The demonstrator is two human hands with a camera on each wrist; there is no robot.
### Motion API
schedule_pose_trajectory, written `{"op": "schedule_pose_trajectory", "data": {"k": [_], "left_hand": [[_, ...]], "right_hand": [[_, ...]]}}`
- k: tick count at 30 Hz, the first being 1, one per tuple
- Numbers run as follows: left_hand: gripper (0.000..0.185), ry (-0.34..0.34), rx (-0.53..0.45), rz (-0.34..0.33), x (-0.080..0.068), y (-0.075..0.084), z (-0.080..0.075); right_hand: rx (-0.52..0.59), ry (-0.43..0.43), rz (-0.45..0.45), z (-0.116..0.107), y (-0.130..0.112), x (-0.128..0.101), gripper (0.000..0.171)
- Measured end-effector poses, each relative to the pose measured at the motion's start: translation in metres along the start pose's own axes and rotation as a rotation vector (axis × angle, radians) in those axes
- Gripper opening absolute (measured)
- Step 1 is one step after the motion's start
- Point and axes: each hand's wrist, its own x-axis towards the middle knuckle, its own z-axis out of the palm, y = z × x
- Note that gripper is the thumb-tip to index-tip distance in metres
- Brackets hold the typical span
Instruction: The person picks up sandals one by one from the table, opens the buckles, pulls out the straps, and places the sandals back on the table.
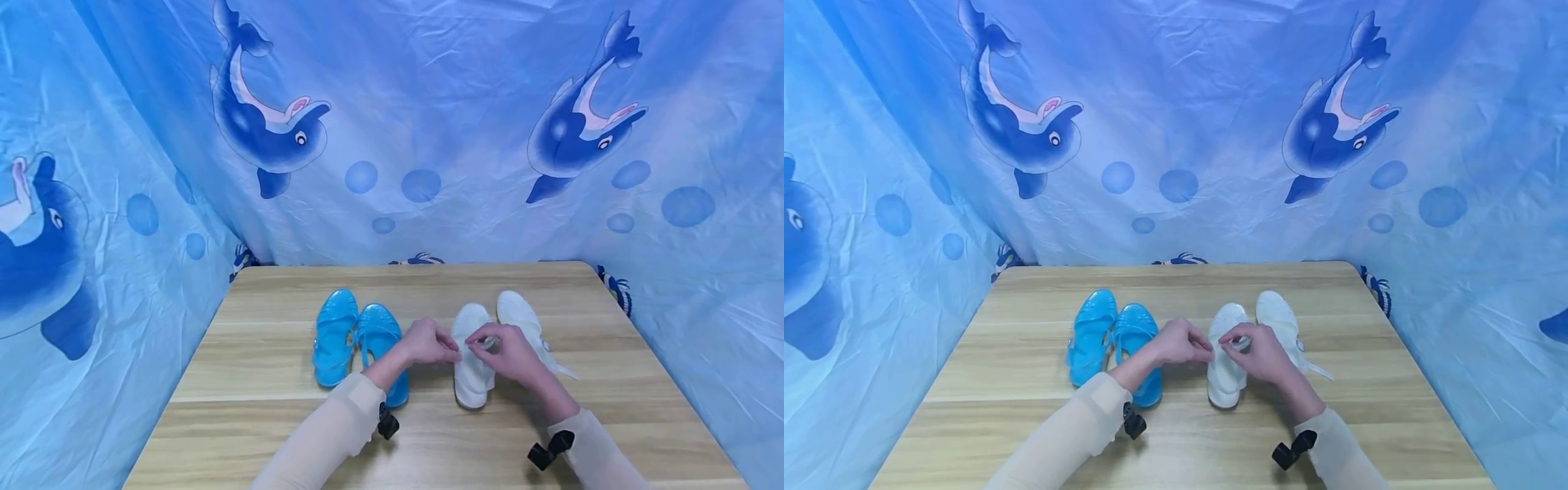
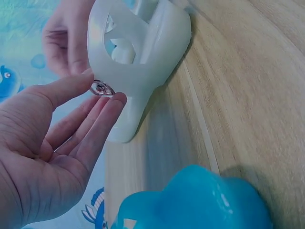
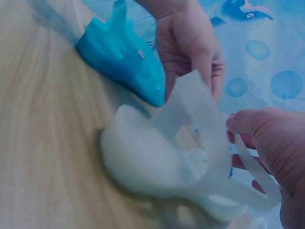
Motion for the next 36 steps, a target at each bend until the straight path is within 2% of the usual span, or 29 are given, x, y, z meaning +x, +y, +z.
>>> {"op": "schedule_pose_trajectory", "data": {"k": [3,6,10,14,16,19,22,25,30,36], "left_hand": [[0.035,0.023,0.007,0.011,0.0,0.005,-0.005],[0.043,0.076,0.023,0.033,-0.001,0.014,-0.018],[0.042,0.146,0.031,0.077,-0.006,0.023,-0.039],[0.038,0.182,0.056,0.118,-0.008,0.024,-0.052],[0.037,0.191,0.069,0.127,-0.009,0.022,-0.054],[0.036,0.202,0.097,0.122,-0.011,0.021,-0.055],[0.039,0.188,0.105,0.082,-0.014,0.025,-0.05],[0.049,0.143,0.119,0.031,-0.014,0.03,-0.035],[0.064,0.081,0.198,-0.02,-0.007,0.035,-0.008],[0.066,0.074,0.296,-0.056,0.002,0.031,0.012]], "right_hand": [[-0.034,0.024,0.046,-0.004,-0.007,0.009,0.012],[-0.043,0.009,0.068,-0.006,-0.014,0.021,0.012],[-0.029,-0.037,0.086,-0.001,-0.023,0.038,0.011],[-0.024,-0.093,0.098,0.006,-0.03,0.048,0.014],[-0.028,-0.094,0.104,0.005,-0.032,0.049,0.015],[-0.057,-0.044,0.12,-0.001,-0.032,0.045,0.015],[-0.086,0.017,0.186,-0.008,-0.032,0.036,0.017],[-0.093,0.048,0.295,-0.014,-0.037,0.021,0.025],[-0.092,0.027,0.434,-0.015,-0.049,-0.005,0.039],[-0.124,-0.038,0.531,-0.002,-0.054,-0.024,0.049]]}}
